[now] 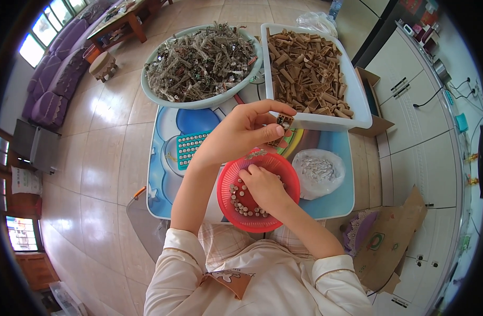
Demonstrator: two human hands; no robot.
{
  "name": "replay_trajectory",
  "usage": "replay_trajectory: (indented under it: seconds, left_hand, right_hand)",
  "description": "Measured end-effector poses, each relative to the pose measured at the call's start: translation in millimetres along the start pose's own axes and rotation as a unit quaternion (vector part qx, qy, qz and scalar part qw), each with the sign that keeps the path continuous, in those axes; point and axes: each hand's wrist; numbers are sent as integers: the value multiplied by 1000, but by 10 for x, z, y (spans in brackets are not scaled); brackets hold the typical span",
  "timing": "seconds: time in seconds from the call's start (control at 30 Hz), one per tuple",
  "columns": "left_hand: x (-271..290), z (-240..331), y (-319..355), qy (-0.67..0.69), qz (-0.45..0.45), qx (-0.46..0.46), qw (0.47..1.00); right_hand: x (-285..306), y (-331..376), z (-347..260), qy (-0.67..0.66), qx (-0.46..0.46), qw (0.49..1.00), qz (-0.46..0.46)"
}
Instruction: Assembling small plastic components by inserting pins into housings.
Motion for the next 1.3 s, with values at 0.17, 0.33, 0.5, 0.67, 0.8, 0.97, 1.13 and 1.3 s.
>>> replay_trajectory:
  seconds: [0.17,0.33,0.5,0.67,0.8,0.97,1.13,1.3]
  left_hand:
    - [0,-19,-2,9,-8,0,1000]
    - [19,-20,11,26,-15,-1,1000]
    - [11,13,-13,27,-16,3,1000]
    - [104,14,63,27,-12,5,1000]
    - [47,46,52,16,-25,10,1000]
    - [-8,69,74,-10,-37,-4,999]
    - [-40,-33,72,-46,-8,-14,999]
    - [-3,-40,64,-75,-33,-9,997]
  right_hand:
    - [71,-2,62,-49,14,998,-37]
    - [67,28,57,-47,-10,996,-72]
    - [245,100,108,-148,33,988,-2]
    - [751,241,-101,-265,13,931,252]
    - [1002,198,-122,-177,101,886,417]
    - [1118,35,-174,-118,145,862,470]
    - [1161,-25,-176,-55,145,889,430]
    - [1323,-27,-194,-254,13,928,273]
Point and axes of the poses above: each hand's wrist, its own y-axis away from the middle knuckle, its own x-axis out of the back of the hand, z = x × y, and after that the axes turned 10 degrees about -y, right-handed
